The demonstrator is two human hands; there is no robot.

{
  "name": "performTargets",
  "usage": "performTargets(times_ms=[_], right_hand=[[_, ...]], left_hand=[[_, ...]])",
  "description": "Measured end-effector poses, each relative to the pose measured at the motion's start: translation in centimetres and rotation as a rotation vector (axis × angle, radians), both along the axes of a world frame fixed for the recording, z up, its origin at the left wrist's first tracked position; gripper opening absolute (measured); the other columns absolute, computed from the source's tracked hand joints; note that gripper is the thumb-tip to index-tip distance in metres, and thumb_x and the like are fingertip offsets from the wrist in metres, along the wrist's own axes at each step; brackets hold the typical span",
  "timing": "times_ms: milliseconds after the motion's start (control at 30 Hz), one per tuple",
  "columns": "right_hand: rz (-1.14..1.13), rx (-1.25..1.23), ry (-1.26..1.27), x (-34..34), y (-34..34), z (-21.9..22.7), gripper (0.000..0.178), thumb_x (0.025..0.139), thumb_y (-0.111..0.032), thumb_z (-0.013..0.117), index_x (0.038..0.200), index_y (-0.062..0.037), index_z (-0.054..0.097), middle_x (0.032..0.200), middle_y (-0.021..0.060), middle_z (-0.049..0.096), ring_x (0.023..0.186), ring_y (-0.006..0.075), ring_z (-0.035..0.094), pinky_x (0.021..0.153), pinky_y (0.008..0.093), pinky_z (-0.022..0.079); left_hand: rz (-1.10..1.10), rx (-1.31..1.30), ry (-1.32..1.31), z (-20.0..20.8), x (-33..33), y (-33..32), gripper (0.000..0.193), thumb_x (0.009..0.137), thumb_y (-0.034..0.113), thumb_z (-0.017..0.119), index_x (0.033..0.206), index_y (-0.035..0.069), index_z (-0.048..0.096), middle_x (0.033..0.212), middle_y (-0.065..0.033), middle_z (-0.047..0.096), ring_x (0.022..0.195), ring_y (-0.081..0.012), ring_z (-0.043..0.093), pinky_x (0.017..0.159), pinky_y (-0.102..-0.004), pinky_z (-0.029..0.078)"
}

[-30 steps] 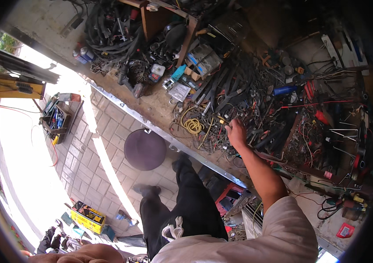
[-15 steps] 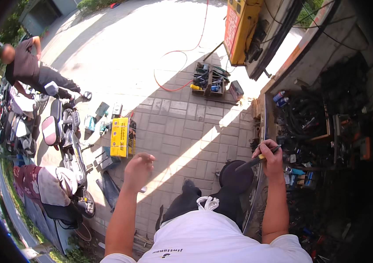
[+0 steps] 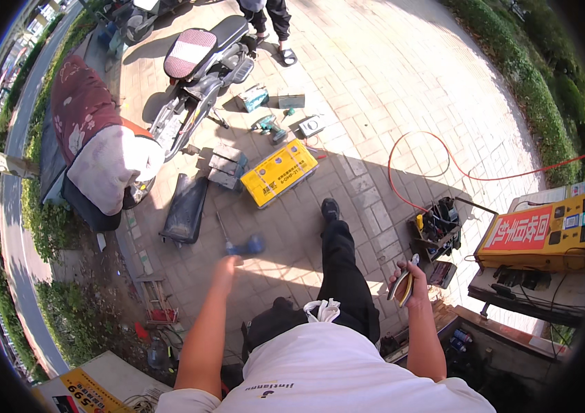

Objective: The person retrieves a yellow box from a cluttered workshop, carries it outside, and opens it to reveal several batteries. They then sit on the ground and install the batteries one by one into the battery compartment of an electric scooter.

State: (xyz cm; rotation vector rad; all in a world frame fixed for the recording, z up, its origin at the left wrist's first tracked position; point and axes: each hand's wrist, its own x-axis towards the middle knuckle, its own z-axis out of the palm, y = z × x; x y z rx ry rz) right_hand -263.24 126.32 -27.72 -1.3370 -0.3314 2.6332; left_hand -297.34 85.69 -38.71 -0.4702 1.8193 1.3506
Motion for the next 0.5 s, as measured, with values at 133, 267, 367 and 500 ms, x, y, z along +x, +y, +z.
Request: performTargets(times_ms=[133, 267, 367, 500], right_hand=[[0.126, -0.036, 0.009, -16.1, 6.4, -1.2, 0.040, 0.086, -0.019, 0.062, 0.124, -0.0101, 0.053, 0.091, 0.0084, 0.062, 0.088, 0.0278, 0.061, 0.083, 0.0528, 0.051], [0.676, -0.057, -0.264, -26.0, 11.1, -11.8, 0.042, 0.087, -0.010, 0.060, 0.128, -0.0099, 0.051, 0.097, 0.0087, 0.061, 0.085, 0.0238, 0.062, 0.076, 0.0447, 0.054], [1.270, 0.639, -0.136, -34.9, 10.3, -16.4, 0.037, 0.089, -0.009, 0.057, 0.125, -0.0058, 0.052, 0.095, 0.0088, 0.062, 0.081, 0.0223, 0.062, 0.071, 0.0373, 0.054], [1.640, 1.199, -0.059, -43.7, 9.3, -28.4, 0.044, 0.085, -0.018, 0.062, 0.124, 0.0005, 0.053, 0.098, 0.0210, 0.066, 0.091, 0.0351, 0.065, 0.077, 0.0424, 0.053]], left_hand=[[0.187, -0.023, -0.089, -7.7, -3.3, 9.1, 0.020, 0.094, 0.022, 0.055, 0.100, 0.004, 0.062, 0.083, -0.0039, 0.064, 0.062, -0.0089, 0.052, 0.055, -0.0247, 0.045], [0.279, -0.021, -0.097, -12.3, -5.4, 19.3, 0.020, 0.094, 0.020, 0.059, 0.098, 0.002, 0.063, 0.082, -0.0024, 0.062, 0.065, -0.0096, 0.056, 0.060, -0.0250, 0.048], [0.315, -0.046, -0.061, -17.5, -7.7, 22.9, 0.022, 0.094, 0.020, 0.061, 0.102, 0.001, 0.064, 0.083, -0.0025, 0.063, 0.068, -0.0097, 0.058, 0.061, -0.0246, 0.048], [0.337, -0.171, 0.111, -27.2, -13.2, 25.6, 0.032, 0.090, 0.019, 0.065, 0.112, -0.003, 0.063, 0.090, -0.0077, 0.066, 0.078, -0.0158, 0.062, 0.069, -0.0294, 0.050]])
